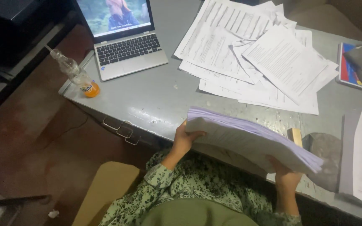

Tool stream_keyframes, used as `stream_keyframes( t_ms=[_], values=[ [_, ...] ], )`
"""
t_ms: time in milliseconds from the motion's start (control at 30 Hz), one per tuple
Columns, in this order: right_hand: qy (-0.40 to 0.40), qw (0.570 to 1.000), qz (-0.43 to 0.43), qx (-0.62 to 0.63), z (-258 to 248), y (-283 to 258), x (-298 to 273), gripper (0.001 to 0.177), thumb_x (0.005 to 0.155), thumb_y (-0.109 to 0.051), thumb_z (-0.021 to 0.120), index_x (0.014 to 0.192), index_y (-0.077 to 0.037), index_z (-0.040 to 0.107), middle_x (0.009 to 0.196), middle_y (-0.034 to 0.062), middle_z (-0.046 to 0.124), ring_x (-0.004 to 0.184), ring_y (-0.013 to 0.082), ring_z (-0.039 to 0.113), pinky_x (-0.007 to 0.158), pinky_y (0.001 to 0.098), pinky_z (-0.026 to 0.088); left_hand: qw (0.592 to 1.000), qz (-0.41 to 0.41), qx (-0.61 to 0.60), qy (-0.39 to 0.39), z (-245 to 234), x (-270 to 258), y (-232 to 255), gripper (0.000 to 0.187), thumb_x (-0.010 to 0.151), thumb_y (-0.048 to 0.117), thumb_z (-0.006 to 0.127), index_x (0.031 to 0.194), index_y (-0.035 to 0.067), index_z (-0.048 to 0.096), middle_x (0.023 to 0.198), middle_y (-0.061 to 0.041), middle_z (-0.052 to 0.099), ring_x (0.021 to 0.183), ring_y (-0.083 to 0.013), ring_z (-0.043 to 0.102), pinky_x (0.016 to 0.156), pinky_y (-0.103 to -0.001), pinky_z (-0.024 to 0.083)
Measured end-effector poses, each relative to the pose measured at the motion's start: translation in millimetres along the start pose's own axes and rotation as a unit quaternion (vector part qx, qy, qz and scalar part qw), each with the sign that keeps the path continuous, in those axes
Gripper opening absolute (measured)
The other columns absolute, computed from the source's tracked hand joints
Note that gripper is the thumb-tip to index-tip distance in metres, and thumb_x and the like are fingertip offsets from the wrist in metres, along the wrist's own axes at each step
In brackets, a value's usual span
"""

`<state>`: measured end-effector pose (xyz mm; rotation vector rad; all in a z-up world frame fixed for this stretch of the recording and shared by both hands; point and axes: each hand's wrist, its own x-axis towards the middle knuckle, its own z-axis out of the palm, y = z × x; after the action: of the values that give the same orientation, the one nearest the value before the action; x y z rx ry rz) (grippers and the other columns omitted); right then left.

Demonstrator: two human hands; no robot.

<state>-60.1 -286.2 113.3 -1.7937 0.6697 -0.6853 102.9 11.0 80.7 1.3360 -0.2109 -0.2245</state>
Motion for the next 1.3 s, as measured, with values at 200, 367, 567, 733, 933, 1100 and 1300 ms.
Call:
stream_keyframes(
  t_ms=[200,367,567,733,933,1100,1300],
  values=[
    [-0.067,0.997,-0.008,-0.033,-3,23,8,0.081,0.079,-0.041,0.072,0.148,-0.007,0.047,0.133,0.0151,0.058,0.118,0.0303,0.056,0.105,0.0477,0.050,0.995,-0.042,0.094,0.016,-21,10,-48,0.070,0.065,0.045,0.088,0.119,0.006,0.068,0.107,-0.008,0.076,0.099,-0.0229,0.070,0.072,-0.035,0.054],
    [-0.071,0.996,0.020,-0.043,-2,41,18,0.079,0.061,-0.016,0.088,0.133,-0.004,0.058,0.131,0.0148,0.063,0.116,0.0304,0.056,0.102,0.0443,0.047,0.942,0.103,0.304,-0.101,-49,23,-61,0.029,0.078,0.033,0.086,0.091,0.008,0.081,0.089,-0.006,0.080,0.075,-0.0143,0.072,0.059,-0.033,0.054],
    [-0.193,0.959,0.162,-0.127,-13,-6,8,0.022,0.083,-0.018,0.085,0.085,0.003,0.080,0.073,0.0176,0.077,0.054,0.0195,0.063,0.044,0.0243,0.048,0.921,-0.194,0.293,-0.168,-30,8,49,0.042,0.075,0.023,0.084,0.112,0.006,0.074,0.113,-0.012,0.078,0.096,-0.0225,0.079,0.081,-0.031,0.068],
    [-0.203,0.890,0.323,-0.250,3,-31,8,0.097,0.075,-0.031,0.084,0.151,0.006,0.036,0.146,0.0261,0.052,0.130,0.0397,0.057,0.106,0.0504,0.054,0.900,-0.279,0.284,-0.176,-27,-18,35,0.039,0.089,0.023,0.071,0.124,0.008,0.066,0.129,-0.010,0.072,0.116,-0.0216,0.072,0.088,-0.031,0.066],
    [-0.214,0.901,0.292,-0.240,-18,-1,15,0.084,0.075,-0.029,0.088,0.139,0.012,0.052,0.133,0.0340,0.058,0.127,0.0473,0.055,0.104,0.0565,0.046,0.928,-0.362,-0.028,-0.078,-46,-69,-16,0.057,0.092,0.026,0.073,0.131,-0.012,0.058,0.125,-0.028,0.067,0.110,-0.0361,0.070,0.090,-0.043,0.064],
    [-0.214,0.893,0.331,-0.216,-10,-19,23,0.073,0.073,-0.022,0.085,0.136,0.008,0.063,0.129,0.0258,0.070,0.115,0.0396,0.067,0.097,0.0477,0.052,0.937,-0.347,-0.028,-0.030,-31,-75,-7,0.048,0.092,0.020,0.070,0.131,-0.007,0.064,0.121,-0.024,0.074,0.096,-0.0284,0.078,0.085,-0.031,0.066],
    [0.054,0.914,-0.045,-0.399,-40,30,56,0.050,0.103,-0.025,0.080,0.138,0.008,0.067,0.116,0.0335,0.069,0.111,0.0503,0.056,0.091,0.0600,0.043,0.945,-0.324,-0.036,-0.024,-23,-68,-20,0.043,0.094,0.017,0.068,0.129,-0.008,0.064,0.115,-0.026,0.074,0.092,-0.0296,0.077,0.086,-0.033,0.066]
  ],
)
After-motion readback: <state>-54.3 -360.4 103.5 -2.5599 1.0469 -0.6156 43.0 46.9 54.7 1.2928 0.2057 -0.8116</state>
